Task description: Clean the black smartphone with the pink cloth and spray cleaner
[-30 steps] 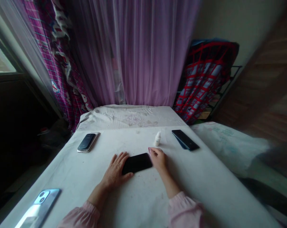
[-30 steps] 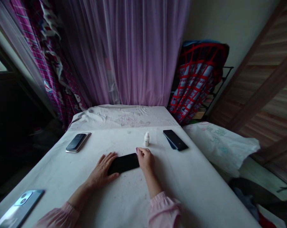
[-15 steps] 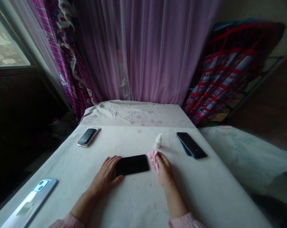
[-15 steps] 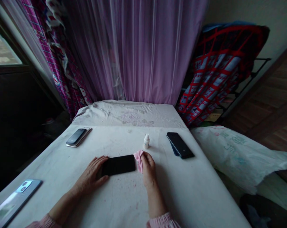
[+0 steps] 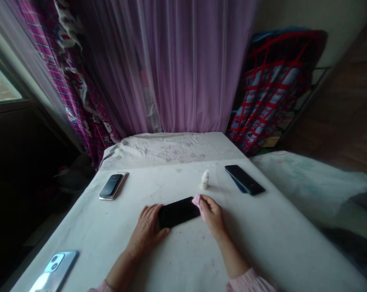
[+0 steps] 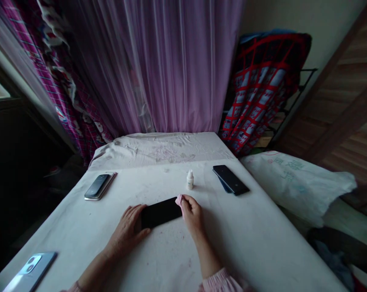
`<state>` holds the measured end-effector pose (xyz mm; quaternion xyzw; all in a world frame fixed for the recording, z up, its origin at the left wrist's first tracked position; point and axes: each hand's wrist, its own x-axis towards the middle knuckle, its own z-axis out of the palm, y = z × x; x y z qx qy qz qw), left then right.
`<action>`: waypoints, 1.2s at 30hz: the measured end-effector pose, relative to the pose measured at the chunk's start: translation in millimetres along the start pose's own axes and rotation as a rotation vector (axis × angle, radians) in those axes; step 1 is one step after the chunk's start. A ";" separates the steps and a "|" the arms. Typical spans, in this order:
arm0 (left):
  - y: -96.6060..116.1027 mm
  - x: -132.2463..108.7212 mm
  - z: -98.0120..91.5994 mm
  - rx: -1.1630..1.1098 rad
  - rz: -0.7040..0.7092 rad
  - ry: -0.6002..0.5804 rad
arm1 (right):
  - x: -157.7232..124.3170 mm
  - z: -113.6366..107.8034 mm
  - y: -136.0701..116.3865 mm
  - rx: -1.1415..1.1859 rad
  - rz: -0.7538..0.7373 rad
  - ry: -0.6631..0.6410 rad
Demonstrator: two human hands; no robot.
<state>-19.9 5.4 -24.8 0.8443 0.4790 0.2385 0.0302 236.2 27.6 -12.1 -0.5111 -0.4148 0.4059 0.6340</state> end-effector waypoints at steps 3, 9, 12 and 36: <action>-2.0 2.0 5.6 0.011 0.020 -0.002 | -0.9 6.7 5.1 -0.029 0.047 0.037; -1.9 -1.9 14.1 0.057 -0.003 0.041 | -6.6 13.4 5.1 -0.217 0.114 0.094; -0.7 -2.4 16.2 0.054 -0.013 0.035 | -9.5 11.5 5.5 -0.360 -0.028 0.075; 4.7 0.3 1.1 -0.048 0.027 -0.067 | -3.2 0.9 6.9 -0.943 -0.464 0.020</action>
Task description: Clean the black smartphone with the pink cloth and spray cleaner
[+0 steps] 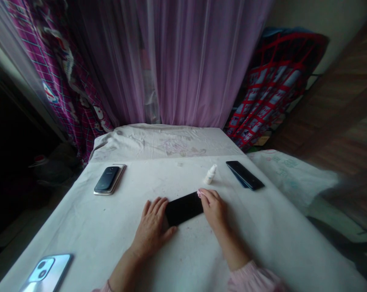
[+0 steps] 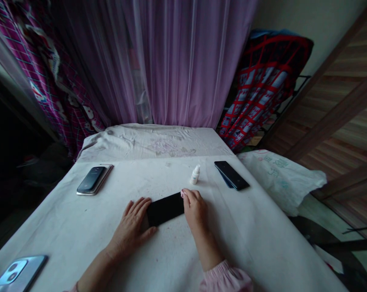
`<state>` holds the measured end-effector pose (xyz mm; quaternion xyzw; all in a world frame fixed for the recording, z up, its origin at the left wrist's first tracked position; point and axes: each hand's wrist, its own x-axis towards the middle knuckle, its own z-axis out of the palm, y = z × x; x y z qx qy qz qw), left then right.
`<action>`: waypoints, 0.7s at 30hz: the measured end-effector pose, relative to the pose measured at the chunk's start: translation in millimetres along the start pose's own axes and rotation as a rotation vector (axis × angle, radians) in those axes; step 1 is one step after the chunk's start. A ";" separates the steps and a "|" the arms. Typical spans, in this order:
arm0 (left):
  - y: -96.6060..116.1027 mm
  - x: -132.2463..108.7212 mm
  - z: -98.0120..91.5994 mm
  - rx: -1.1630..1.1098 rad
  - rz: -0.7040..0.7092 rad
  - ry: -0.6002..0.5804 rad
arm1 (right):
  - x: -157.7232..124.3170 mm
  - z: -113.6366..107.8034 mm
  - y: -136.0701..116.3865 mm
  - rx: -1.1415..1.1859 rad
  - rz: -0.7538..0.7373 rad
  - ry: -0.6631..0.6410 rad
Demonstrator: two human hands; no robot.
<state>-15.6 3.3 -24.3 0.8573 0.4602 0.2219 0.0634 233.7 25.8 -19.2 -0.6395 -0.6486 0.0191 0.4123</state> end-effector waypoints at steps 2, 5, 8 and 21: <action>0.0 -0.2 -2.9 -0.021 0.011 -0.023 | 3.6 3.0 -5.7 0.001 -0.010 0.008; -1.0 -0.1 -5.9 -0.048 0.016 -0.062 | 5.5 3.3 -13.3 -0.145 -0.037 -0.039; -2.6 0.3 -5.6 -0.074 -0.001 -0.068 | 4.7 -0.2 -19.2 -0.285 -0.066 -0.079; -0.4 2.4 -3.3 -0.074 -0.023 -0.053 | -18.9 19.7 -71.3 -0.165 -0.286 -0.236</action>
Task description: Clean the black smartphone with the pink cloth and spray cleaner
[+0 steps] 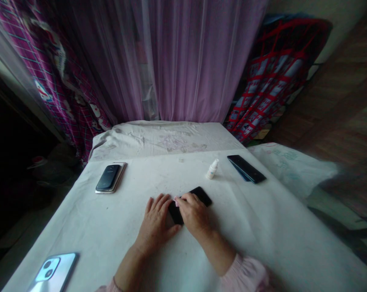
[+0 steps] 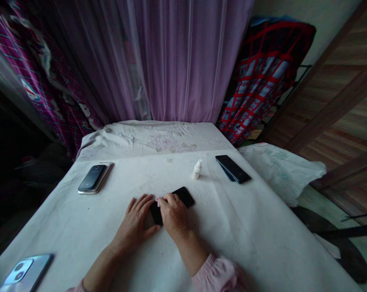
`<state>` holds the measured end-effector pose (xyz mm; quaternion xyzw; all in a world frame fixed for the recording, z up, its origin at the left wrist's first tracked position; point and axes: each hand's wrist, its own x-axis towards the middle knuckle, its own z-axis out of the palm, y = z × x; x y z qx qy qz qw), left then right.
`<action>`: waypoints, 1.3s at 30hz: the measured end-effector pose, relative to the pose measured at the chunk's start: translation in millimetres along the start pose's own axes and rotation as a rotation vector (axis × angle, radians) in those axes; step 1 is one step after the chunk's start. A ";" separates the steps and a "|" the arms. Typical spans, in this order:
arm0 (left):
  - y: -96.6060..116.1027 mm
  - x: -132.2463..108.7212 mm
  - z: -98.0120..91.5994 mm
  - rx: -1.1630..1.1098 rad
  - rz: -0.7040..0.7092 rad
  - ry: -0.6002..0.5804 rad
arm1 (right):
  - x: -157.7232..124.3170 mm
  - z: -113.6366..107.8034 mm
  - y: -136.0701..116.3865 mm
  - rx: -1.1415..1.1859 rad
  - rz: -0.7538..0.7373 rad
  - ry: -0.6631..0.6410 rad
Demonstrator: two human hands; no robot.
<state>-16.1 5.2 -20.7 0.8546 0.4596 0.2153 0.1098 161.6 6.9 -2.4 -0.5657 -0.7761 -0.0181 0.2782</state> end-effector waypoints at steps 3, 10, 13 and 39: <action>1.2 0.1 -1.2 -0.009 -0.007 -0.003 | 1.0 -2.6 13.9 -0.003 0.050 0.011; 3.8 0.0 -2.7 -0.015 -0.008 0.012 | 2.8 -8.4 61.7 -0.074 0.260 0.160; 5.3 0.2 -0.6 0.001 -0.041 0.044 | 2.9 -7.0 55.6 -0.073 0.254 0.137; 5.3 1.5 -1.0 0.030 -0.054 0.060 | -0.8 -3.5 5.7 0.040 0.116 0.031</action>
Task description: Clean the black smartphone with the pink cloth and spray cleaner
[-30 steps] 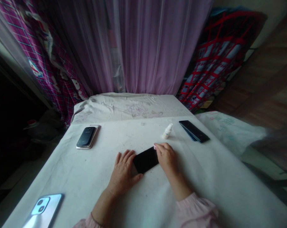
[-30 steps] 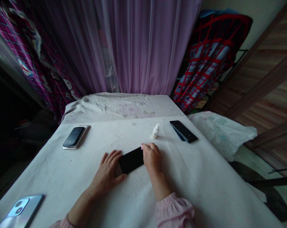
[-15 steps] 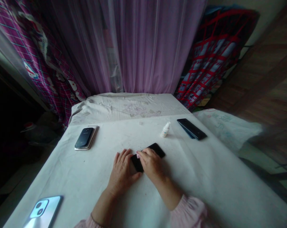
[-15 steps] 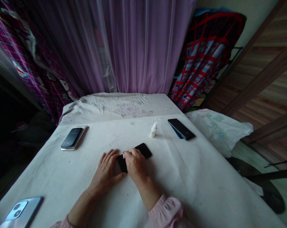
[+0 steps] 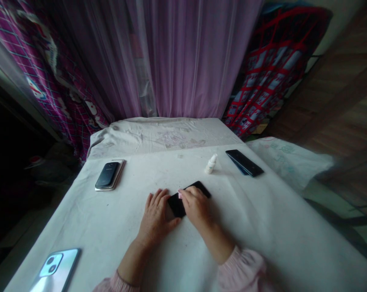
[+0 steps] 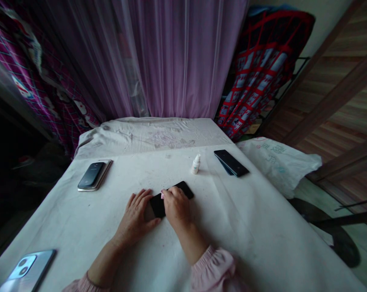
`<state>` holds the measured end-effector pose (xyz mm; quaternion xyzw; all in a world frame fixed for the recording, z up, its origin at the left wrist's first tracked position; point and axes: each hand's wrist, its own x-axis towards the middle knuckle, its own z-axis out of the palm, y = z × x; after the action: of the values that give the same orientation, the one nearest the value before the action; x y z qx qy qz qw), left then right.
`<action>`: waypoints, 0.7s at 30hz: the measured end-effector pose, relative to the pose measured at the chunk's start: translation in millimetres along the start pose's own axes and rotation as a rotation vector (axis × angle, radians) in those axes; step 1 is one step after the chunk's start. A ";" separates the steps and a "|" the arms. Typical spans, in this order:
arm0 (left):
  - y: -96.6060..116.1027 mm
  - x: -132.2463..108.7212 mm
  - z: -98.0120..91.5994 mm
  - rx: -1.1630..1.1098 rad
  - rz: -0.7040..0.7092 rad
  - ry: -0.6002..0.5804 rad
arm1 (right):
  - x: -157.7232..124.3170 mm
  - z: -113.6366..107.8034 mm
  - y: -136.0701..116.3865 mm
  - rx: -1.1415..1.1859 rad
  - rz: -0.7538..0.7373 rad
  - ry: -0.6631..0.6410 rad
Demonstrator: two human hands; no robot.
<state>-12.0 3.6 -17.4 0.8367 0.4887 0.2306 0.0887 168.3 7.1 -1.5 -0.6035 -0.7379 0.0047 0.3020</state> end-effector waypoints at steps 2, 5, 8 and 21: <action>0.0 0.2 0.3 0.004 -0.005 0.001 | -4.5 0.2 -15.4 0.044 -0.039 -0.044; 0.3 0.3 0.4 0.007 -0.011 0.012 | -13.9 -4.0 -25.9 0.106 -0.090 -0.084; -0.2 0.1 0.4 0.008 -0.003 0.016 | -24.1 -10.9 -20.5 0.171 -0.116 -0.087; -2.9 2.5 -1.2 -0.010 0.000 -0.040 | -28.5 -22.4 52.6 0.029 0.100 0.204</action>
<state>-13.8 7.1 -16.7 0.8409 0.4854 0.2162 0.1026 227.7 -12.1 -15.3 -0.6324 -0.6723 -0.0311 0.3834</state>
